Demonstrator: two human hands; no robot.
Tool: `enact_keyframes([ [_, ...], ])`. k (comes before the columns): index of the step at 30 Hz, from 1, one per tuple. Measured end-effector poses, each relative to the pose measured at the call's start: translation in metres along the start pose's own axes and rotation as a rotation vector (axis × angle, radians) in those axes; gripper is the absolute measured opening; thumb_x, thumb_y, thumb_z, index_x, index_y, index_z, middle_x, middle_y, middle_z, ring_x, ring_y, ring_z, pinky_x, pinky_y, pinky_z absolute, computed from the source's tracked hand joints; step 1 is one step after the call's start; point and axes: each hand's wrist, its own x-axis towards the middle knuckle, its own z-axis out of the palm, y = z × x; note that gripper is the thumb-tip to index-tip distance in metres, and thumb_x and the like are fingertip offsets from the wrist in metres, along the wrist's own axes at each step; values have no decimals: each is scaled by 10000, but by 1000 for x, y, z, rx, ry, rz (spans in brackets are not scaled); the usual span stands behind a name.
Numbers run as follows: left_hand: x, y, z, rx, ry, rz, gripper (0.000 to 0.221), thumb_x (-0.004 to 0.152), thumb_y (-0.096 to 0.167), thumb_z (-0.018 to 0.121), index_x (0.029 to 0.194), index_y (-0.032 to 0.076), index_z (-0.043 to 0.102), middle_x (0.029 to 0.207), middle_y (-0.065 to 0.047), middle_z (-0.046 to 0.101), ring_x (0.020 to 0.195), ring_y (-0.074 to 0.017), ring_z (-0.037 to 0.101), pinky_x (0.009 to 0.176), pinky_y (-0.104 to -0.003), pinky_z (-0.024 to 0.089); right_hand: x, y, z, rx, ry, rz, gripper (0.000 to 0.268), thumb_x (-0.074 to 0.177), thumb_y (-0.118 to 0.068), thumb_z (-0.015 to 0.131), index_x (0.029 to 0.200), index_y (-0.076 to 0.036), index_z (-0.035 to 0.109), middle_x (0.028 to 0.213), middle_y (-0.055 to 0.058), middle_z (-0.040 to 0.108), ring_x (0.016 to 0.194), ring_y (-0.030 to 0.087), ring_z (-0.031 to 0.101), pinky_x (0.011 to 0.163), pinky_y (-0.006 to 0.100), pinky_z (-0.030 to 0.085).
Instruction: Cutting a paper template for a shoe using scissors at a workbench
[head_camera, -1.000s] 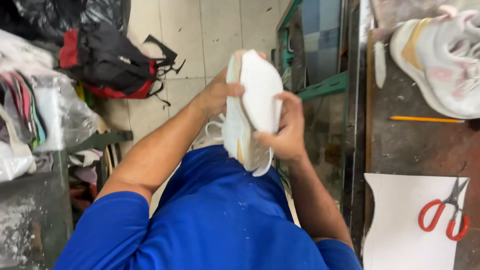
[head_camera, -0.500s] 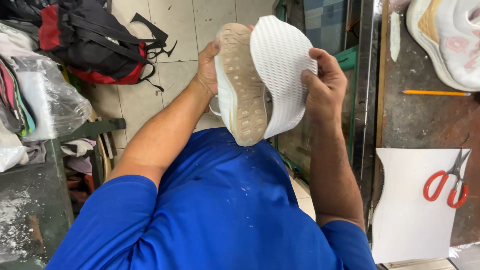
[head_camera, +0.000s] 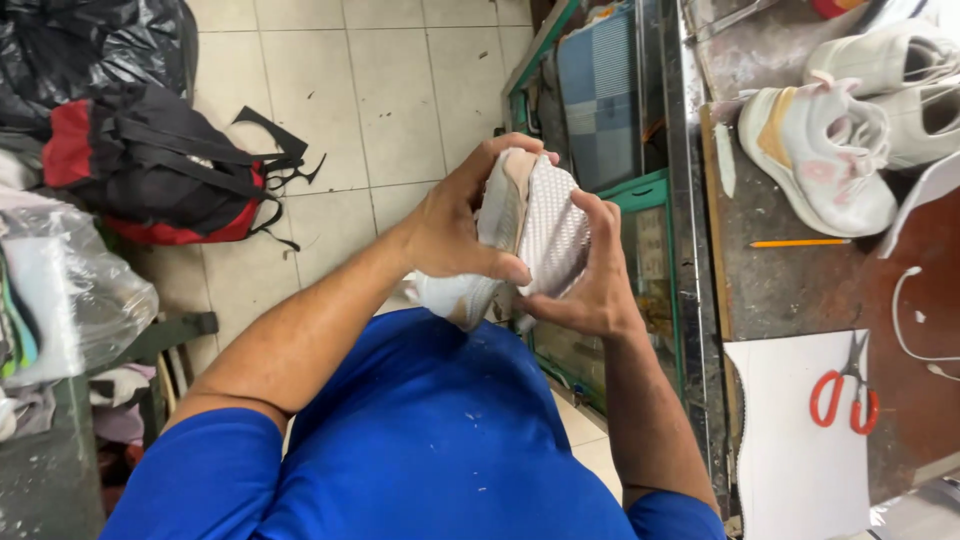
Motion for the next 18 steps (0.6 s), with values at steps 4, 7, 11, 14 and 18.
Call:
enact_keyframes([
  [4, 5, 37, 1, 311, -77, -56, 1123, 686, 467, 987, 1502, 120, 298, 1366, -264, 602, 1218, -505, 623, 1042, -635, 491, -5, 7, -25, 184, -47, -138, 1269, 509, -406, 1017, 1517, -24, 348, 1371, 199, 347, 1249, 305, 404, 1090, 449, 378],
  [7, 3, 42, 0, 458, -151, -13, 1078, 725, 515, 932, 1478, 99, 284, 1301, -291, 637, 1161, -562, 630, 1005, -688, 489, -3, -4, -40, 250, -95, -147, 1229, 512, -366, 1020, 1495, 6, 381, 1387, 197, 330, 1291, 296, 386, 1125, 449, 357],
  [11, 2, 37, -1, 574, -193, 66, 1058, 744, 605, 868, 1493, 103, 315, 1007, -315, 696, 1084, -559, 668, 1002, -668, 504, -6, -12, -45, 235, -154, -103, 1180, 519, -416, 998, 1473, -2, 440, 1361, 184, 315, 1331, 298, 353, 1180, 447, 282],
  [14, 9, 36, -3, 585, -235, 73, 1058, 702, 584, 918, 1497, 146, 375, 1386, -264, 604, 1228, -513, 622, 1002, -626, 526, -6, -11, -45, 237, -174, -116, 1157, 549, -385, 1001, 1485, -15, 431, 1379, 183, 318, 1331, 282, 345, 1177, 437, 269],
  [18, 8, 37, -4, 576, -267, 115, 963, 766, 534, 891, 1487, 163, 372, 1426, -280, 544, 1258, -540, 593, 1003, -646, 526, -5, -13, -47, 215, -187, -106, 1157, 561, -399, 994, 1497, -23, 429, 1371, 199, 323, 1342, 314, 344, 1176, 471, 267],
])
